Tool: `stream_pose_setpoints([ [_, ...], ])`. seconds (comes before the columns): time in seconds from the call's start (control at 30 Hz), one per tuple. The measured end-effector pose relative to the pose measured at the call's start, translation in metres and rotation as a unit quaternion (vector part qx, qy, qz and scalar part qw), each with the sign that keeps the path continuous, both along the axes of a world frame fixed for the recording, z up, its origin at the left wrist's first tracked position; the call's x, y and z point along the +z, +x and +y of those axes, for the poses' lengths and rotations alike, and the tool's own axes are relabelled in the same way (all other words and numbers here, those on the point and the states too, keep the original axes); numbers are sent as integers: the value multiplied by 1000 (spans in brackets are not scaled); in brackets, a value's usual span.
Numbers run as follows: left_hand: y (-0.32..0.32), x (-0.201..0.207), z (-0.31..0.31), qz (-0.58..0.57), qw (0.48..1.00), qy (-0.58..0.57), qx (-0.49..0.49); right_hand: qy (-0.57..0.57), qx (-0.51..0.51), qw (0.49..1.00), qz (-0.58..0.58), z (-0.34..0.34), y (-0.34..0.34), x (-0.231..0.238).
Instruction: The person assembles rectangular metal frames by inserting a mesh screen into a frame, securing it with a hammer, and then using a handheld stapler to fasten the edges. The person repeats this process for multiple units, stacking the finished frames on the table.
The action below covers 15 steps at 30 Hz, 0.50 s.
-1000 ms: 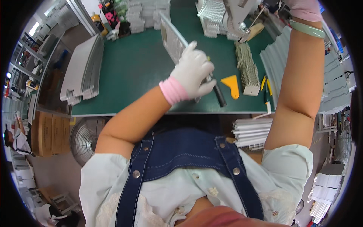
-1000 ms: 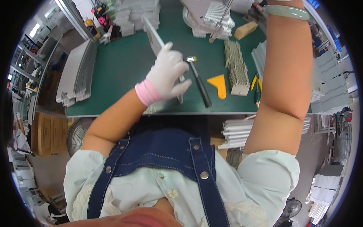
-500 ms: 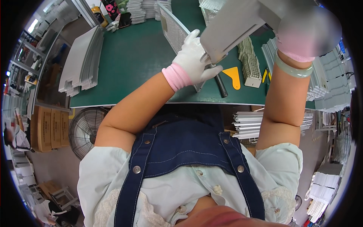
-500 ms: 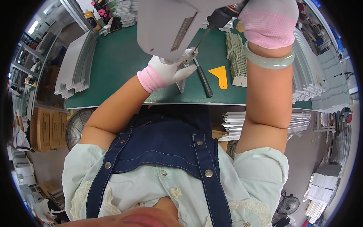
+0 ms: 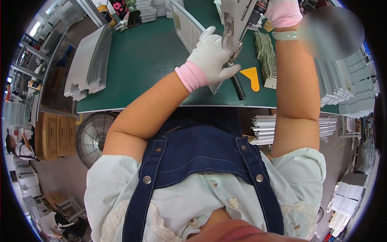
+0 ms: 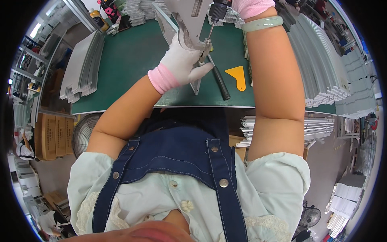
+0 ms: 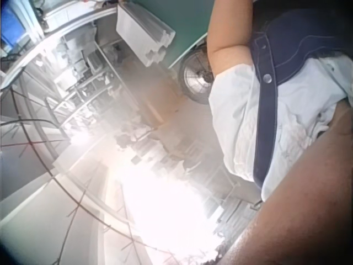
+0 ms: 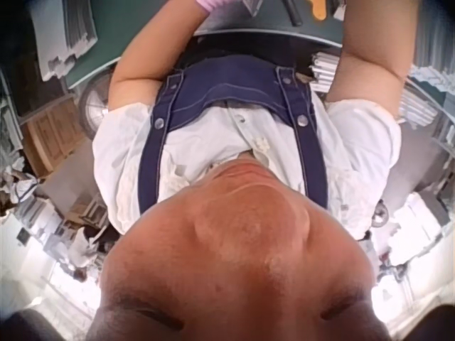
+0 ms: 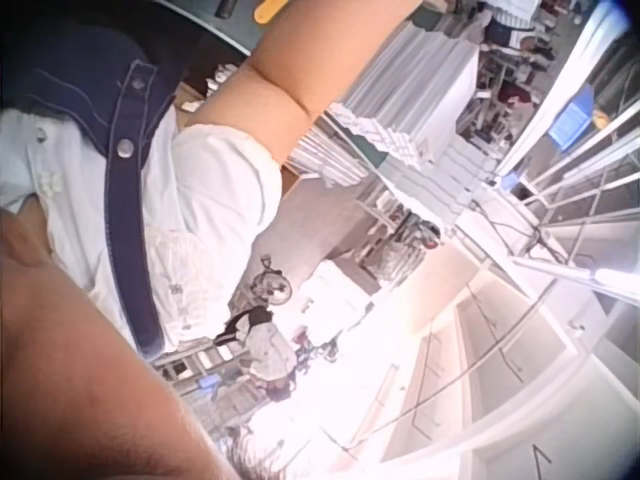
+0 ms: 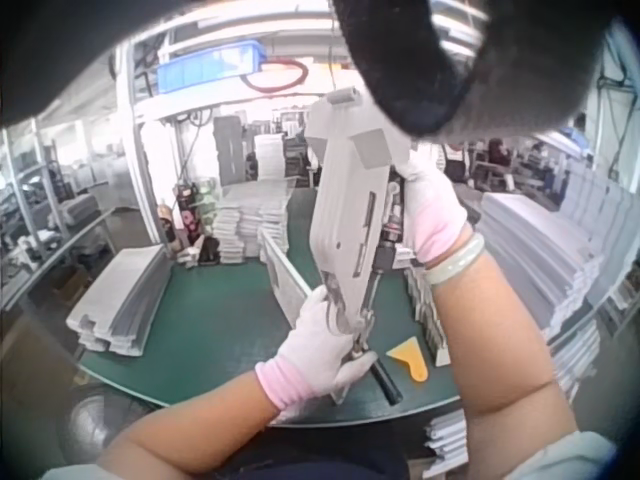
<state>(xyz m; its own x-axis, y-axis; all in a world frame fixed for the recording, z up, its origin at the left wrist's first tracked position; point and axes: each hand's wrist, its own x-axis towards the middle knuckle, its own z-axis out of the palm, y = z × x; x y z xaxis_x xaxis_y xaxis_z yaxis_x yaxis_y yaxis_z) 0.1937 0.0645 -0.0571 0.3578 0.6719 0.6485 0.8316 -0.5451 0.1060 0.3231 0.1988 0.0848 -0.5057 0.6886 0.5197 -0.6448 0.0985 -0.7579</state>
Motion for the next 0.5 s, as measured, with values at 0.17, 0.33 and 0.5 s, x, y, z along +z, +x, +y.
stream_pose_setpoints([
  [0.17,1,2,1,-9,1000,6,-20,24,-5,1000,-15,-5,-2,3],
  [0.33,3,3,4,-5,1000,-10,-13,15,-99,995,22,-10,-14,1],
  [0.5,2,-2,7,29,999,30,-2,-29,19,999,5,18,8,-6],
])
